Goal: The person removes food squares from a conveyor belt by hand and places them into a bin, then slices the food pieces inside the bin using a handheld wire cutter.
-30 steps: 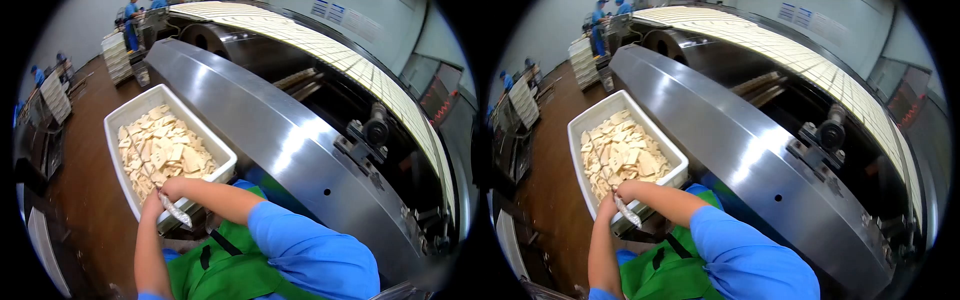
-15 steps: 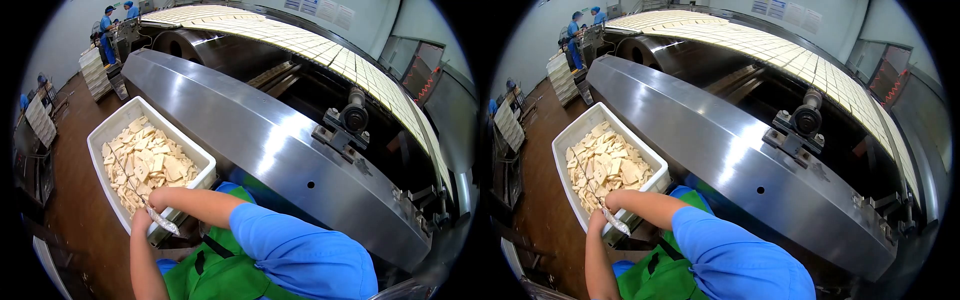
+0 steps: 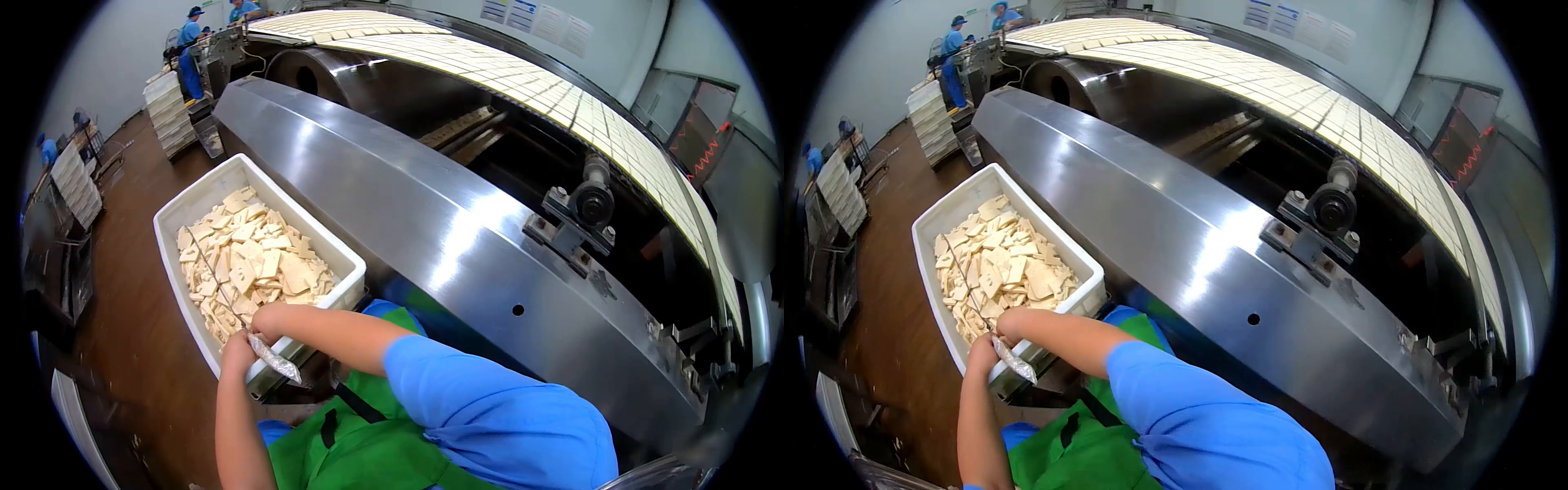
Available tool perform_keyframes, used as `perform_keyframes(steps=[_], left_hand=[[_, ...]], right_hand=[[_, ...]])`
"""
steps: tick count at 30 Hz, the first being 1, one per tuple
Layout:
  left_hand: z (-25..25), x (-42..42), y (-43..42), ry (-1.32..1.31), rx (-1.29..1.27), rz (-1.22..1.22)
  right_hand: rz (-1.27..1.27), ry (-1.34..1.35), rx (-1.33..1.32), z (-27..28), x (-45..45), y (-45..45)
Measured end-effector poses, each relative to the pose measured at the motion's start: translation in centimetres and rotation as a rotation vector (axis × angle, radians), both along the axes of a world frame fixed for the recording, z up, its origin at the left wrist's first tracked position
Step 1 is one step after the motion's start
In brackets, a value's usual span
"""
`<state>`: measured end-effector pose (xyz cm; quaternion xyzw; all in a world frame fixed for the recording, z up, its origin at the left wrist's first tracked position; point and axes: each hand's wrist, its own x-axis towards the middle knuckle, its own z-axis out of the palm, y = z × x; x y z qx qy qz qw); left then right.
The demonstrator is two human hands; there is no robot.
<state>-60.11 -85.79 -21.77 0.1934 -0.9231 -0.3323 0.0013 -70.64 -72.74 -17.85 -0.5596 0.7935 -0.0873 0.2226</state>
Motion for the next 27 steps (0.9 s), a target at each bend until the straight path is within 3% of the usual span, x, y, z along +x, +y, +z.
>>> perform_keyframes(steps=[3, 5, 9, 13, 14, 15, 17, 18, 19, 27], left_hand=[[1.8, 0.3, 0.9, -0.013, 0.068, 0.028], [4.6, 0.8, 2.2, -0.111, -0.042, -0.030], [2.6, 0.3, 1.0, -0.275, -0.143, -0.048], [1.8, 0.5, 1.1, -0.212, -0.125, -0.080], [5.4, 1.7, 2.1, -0.209, -0.097, -0.076], [3.0, 1.0, 1.8, -0.152, -0.019, 0.035], [3.3, 0.6, 1.7, -0.208, -0.087, -0.026], [5.3, 1.2, 2.3, -0.257, -0.032, -0.008], [3.7, 0.5, 1.9, -0.282, -0.027, -0.023], [4.6, 1.0, 2.2, -0.244, -0.040, -0.035]], right_hand=[[0.002, 0.008, -0.096, -0.2, 0.1, 0.3], [0.060, -0.024, -0.024, -0.3, -0.3, -0.1], [0.020, 0.010, 0.028, -1.1, -0.3, -0.5], [0.085, 0.118, 0.056, -1.6, -0.7, -0.7], [0.059, 0.074, 0.083, 0.3, 0.1, -0.6], [0.000, 0.051, 0.092, 1.6, 0.8, -0.5], [0.045, 0.001, 0.007, -0.3, 0.0, -0.9], [0.060, -0.005, 0.057, -1.3, -0.6, -1.1], [0.060, -0.009, 0.109, -2.2, -1.2, -1.3], [0.048, -0.022, 0.154, -1.1, -0.7, -1.1]])
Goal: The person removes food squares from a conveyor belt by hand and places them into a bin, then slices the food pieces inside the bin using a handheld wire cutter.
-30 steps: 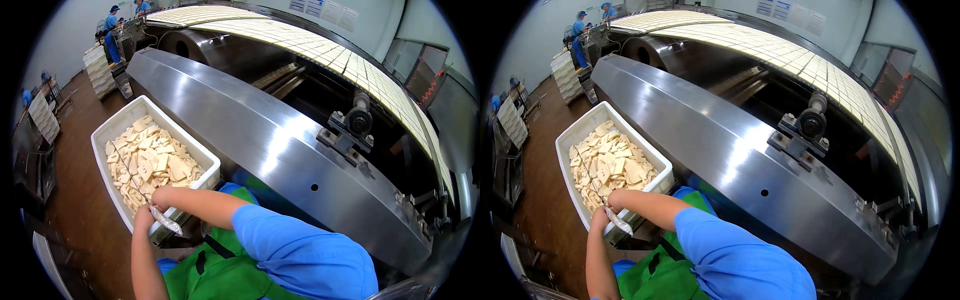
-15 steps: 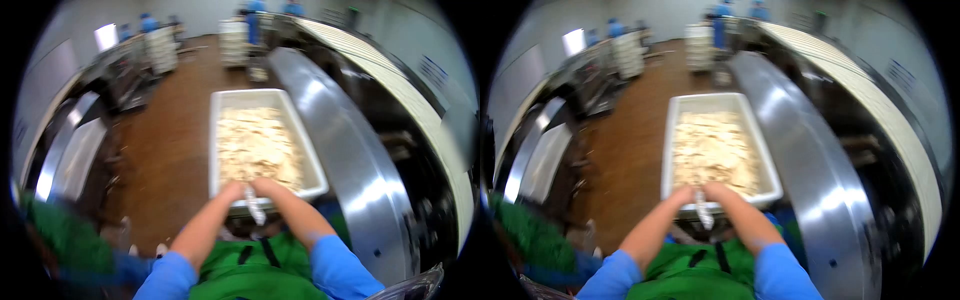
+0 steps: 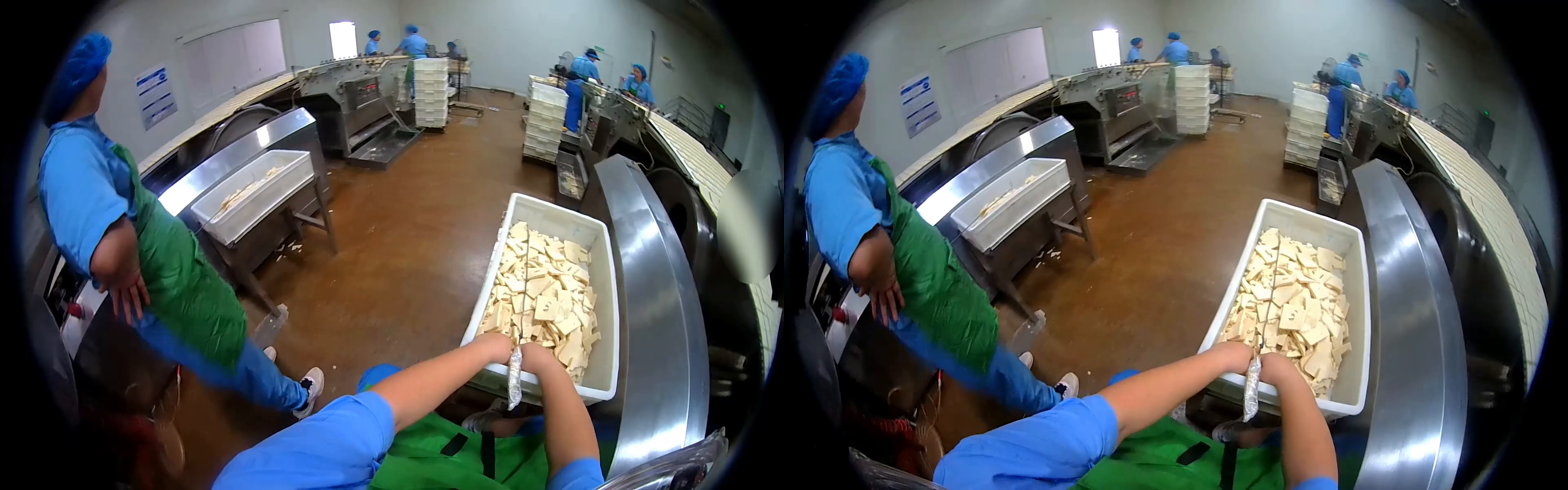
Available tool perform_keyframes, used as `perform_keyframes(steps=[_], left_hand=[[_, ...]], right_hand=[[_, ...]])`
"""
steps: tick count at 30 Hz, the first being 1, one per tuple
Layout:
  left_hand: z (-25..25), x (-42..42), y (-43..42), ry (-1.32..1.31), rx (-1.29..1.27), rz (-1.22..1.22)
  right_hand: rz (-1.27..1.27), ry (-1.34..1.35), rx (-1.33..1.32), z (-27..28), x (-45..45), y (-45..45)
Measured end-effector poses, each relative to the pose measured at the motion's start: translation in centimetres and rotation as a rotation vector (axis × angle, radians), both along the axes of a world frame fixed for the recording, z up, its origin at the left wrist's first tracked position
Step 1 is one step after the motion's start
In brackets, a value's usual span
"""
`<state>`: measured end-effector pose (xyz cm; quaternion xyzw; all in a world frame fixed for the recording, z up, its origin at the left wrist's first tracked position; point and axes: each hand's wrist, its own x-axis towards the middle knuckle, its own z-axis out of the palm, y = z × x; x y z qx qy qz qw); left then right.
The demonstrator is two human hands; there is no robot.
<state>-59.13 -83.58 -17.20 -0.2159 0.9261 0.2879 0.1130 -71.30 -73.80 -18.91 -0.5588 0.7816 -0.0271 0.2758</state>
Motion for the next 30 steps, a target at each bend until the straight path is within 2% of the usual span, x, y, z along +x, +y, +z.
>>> perform_keyframes(steps=[4, 6, 13, 23, 30], left_hand=[[0.6, 0.3, 0.3, 0.006, -0.031, 0.003], [0.8, 0.6, 0.3, 0.001, -0.033, 0.014], [1.1, 0.7, 0.2, -0.005, -0.028, 0.010], [1.9, 0.2, 0.2, -0.171, -0.061, -0.057], [1.8, 0.0, 0.0, -0.190, -0.048, -0.049]], right_hand=[[0.021, 0.111, -0.123, -0.7, -0.4, -0.2], [-0.012, 0.151, -0.103, 1.7, 0.8, 0.3], [-0.109, 0.026, -0.115, -0.5, -0.2, 0.0], [-0.078, 0.030, -0.088, 1.9, 0.6, 0.7], [-0.069, 0.108, 0.126, 1.3, 0.2, 0.1]])
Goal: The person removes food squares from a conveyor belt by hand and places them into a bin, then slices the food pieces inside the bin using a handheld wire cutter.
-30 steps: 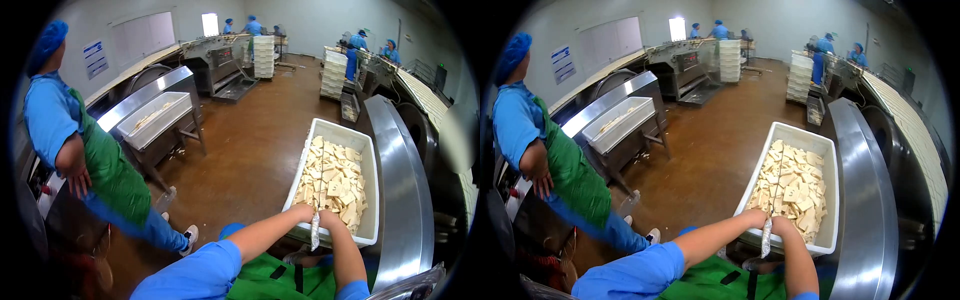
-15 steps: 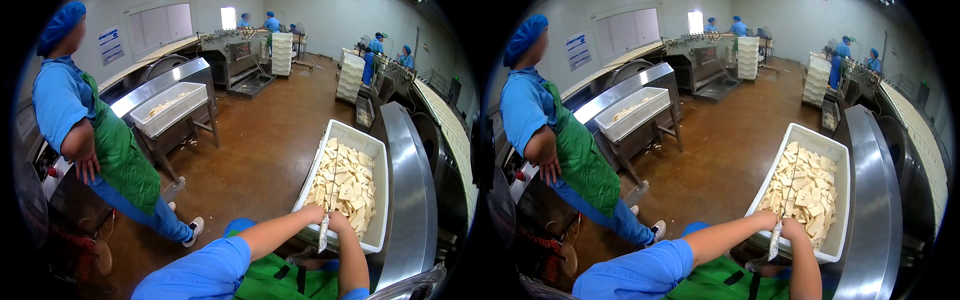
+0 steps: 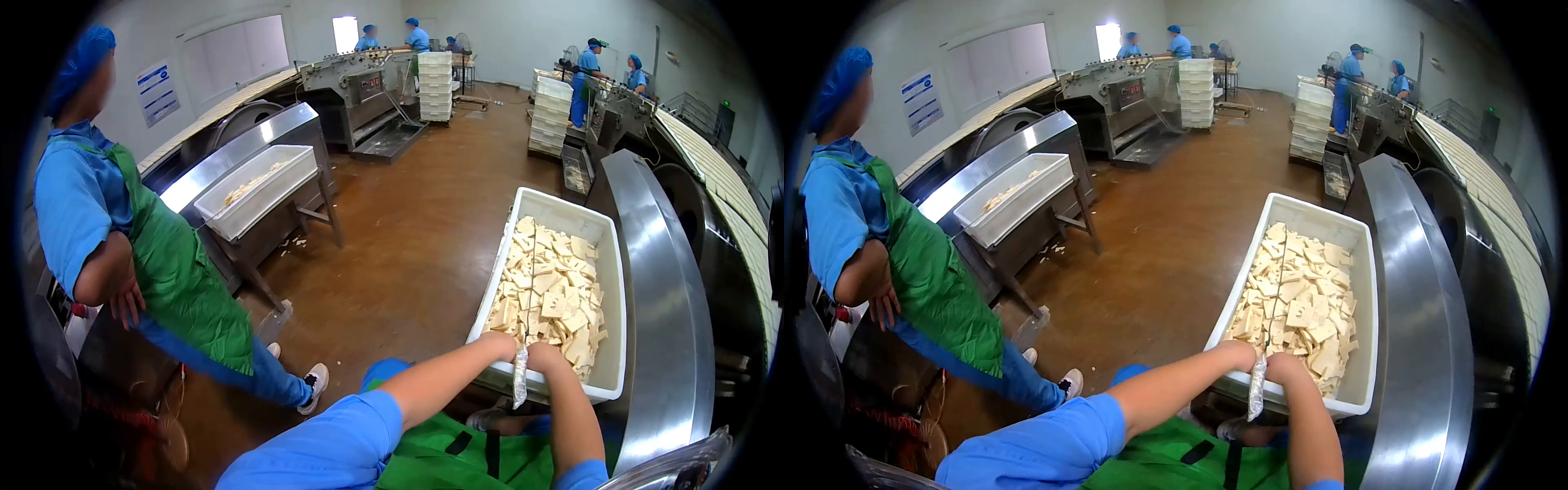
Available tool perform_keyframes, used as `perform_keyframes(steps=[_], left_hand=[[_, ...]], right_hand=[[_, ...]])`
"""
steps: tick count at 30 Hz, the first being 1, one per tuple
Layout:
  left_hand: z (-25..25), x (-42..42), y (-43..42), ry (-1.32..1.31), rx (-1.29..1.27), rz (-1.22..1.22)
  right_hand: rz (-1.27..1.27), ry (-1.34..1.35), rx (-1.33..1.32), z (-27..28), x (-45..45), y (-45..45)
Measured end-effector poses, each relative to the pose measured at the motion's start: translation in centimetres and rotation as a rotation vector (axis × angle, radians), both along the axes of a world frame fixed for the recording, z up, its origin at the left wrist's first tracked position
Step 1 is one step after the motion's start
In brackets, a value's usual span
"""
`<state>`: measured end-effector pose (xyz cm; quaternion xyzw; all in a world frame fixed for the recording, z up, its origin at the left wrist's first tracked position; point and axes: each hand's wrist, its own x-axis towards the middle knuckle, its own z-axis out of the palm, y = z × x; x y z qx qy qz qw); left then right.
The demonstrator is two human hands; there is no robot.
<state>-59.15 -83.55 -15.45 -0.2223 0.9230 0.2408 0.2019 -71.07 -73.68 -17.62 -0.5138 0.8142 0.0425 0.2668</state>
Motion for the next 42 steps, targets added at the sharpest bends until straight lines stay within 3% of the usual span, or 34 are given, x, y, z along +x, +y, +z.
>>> perform_keyframes(steps=[10, 13, 17, 25, 34, 42], left_hand=[[-0.8, -0.1, -0.3, 0.009, 0.013, -0.006], [-1.9, -0.6, -0.4, 0.041, 0.018, -0.019], [-0.5, 0.0, 0.0, 0.032, 0.015, 0.008], [-3.1, -1.0, -0.7, 0.096, 0.014, -0.014], [-1.7, 0.0, -0.2, 0.102, 0.030, 0.018], [-0.8, 0.2, 0.0, 0.109, -0.013, 0.051]], right_hand=[[0.034, -0.026, 0.017, -0.5, -0.1, -0.2], [0.095, -0.062, -0.085, -3.7, -1.7, -0.5], [0.031, -0.100, -0.102, -2.0, -0.8, 0.0], [0.066, -0.028, -0.103, 0.2, 0.2, 0.2], [0.137, -0.029, -0.144, -3.2, -1.2, -0.3], [0.057, -0.008, -0.131, 0.2, 0.5, 0.1]])
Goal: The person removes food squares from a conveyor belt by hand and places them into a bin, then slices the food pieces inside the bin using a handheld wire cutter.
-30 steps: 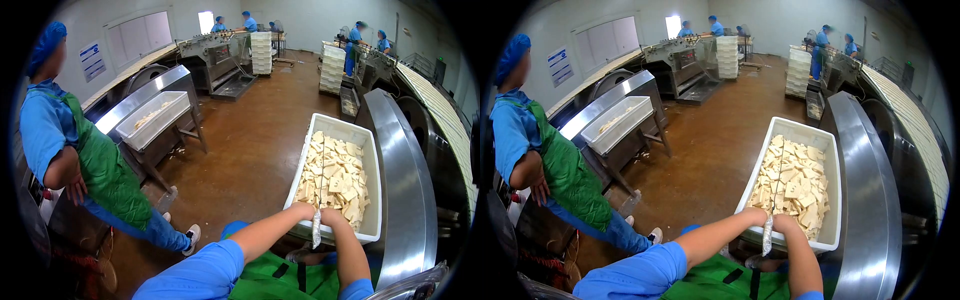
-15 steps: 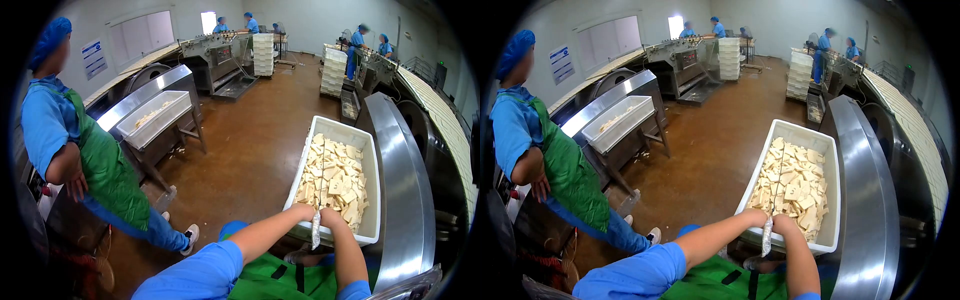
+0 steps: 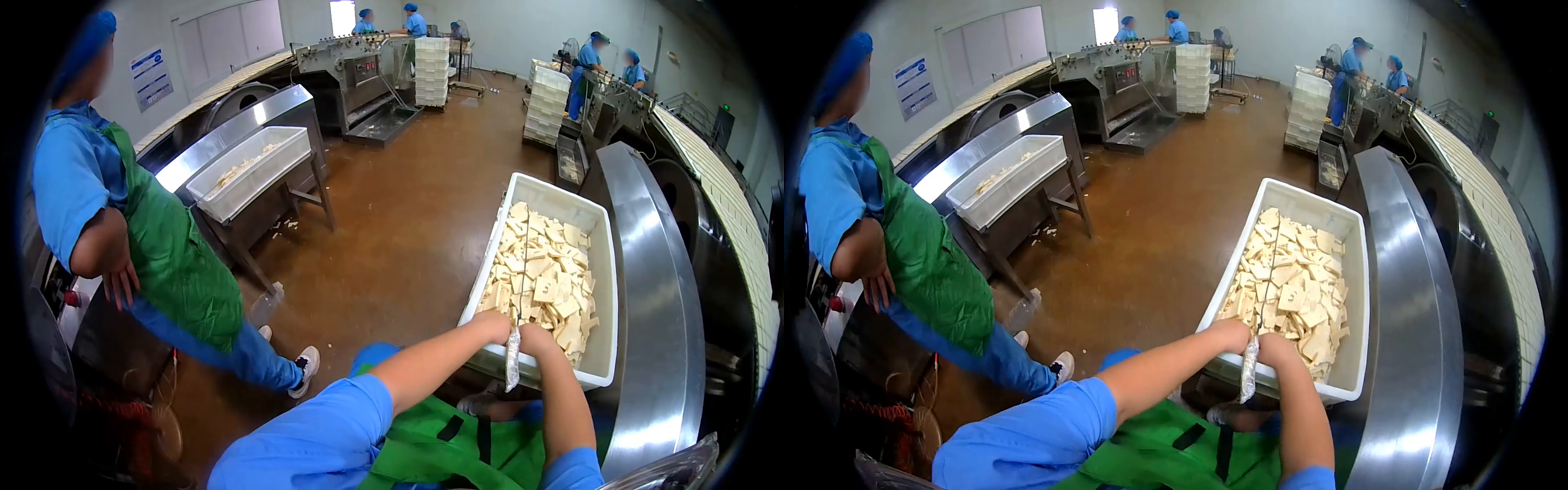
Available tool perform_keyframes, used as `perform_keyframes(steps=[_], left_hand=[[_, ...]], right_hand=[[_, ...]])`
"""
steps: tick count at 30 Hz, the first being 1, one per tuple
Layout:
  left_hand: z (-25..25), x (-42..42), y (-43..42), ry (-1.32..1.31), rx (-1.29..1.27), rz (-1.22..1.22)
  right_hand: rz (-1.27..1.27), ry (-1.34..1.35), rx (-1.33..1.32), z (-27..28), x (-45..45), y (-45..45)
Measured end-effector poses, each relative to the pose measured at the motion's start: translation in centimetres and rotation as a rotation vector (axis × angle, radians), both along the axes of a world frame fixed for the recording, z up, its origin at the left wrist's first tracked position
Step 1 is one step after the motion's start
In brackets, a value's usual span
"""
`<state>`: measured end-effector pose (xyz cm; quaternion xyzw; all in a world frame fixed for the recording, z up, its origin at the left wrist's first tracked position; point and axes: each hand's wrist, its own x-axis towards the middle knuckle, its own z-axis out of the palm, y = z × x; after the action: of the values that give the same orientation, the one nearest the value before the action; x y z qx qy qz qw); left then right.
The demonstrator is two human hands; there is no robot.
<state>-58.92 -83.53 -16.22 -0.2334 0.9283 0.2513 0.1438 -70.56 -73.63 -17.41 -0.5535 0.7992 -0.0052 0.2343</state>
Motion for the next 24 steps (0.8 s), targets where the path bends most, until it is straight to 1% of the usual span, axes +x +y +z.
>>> perform_keyframes(steps=[2, 3, 4, 6, 8, 10, 11, 13, 17, 19, 22, 24], left_hand=[[0.8, 0.4, 0.3, -0.018, 0.003, 0.000], [1.4, 0.6, 0.5, -0.014, 0.000, 0.008], [1.7, 0.7, 0.6, -0.013, 0.003, 0.005], [1.7, 0.7, 0.6, -0.004, 0.008, 0.001], [0.9, 0.5, 0.5, 0.005, 0.016, 0.002], [-0.3, -0.1, 0.1, 0.012, 0.019, -0.001], [-0.7, -0.2, 0.0, 0.009, 0.008, -0.026], [-1.4, -0.5, -0.2, 0.005, -0.004, -0.049], [-1.3, -0.4, -0.3, 0.027, 0.014, -0.079], [-1.7, -0.5, -0.3, 0.032, 0.018, -0.085], [-1.9, -0.6, -0.4, 0.041, 0.000, -0.088], [-1.4, -0.4, -0.2, 0.039, 0.009, -0.048]], right_hand=[[0.051, -0.079, -0.161, 0.0, -0.2, 0.3], [0.089, -0.034, -0.243, -1.1, -0.7, 0.1], [0.085, -0.032, -0.240, -2.2, -1.2, 0.2], [0.107, 0.024, -0.373, -3.0, -1.4, 0.3], [0.111, -0.001, -0.373, -2.8, -1.3, 0.3], [0.054, -0.149, -0.232, -1.5, -0.8, 0.2], [0.052, -0.148, -0.232, -1.4, -0.8, 0.1], [-0.013, -0.077, -0.077, -1.2, -0.6, -0.1], [-0.015, -0.044, -0.112, -0.6, -0.4, 0.1], [0.023, -0.010, -0.105, -0.5, -0.4, 0.1], [0.014, 0.017, -0.109, 1.4, 0.6, 0.4], [0.006, 0.009, -0.114, 1.1, 0.5, 0.3]])
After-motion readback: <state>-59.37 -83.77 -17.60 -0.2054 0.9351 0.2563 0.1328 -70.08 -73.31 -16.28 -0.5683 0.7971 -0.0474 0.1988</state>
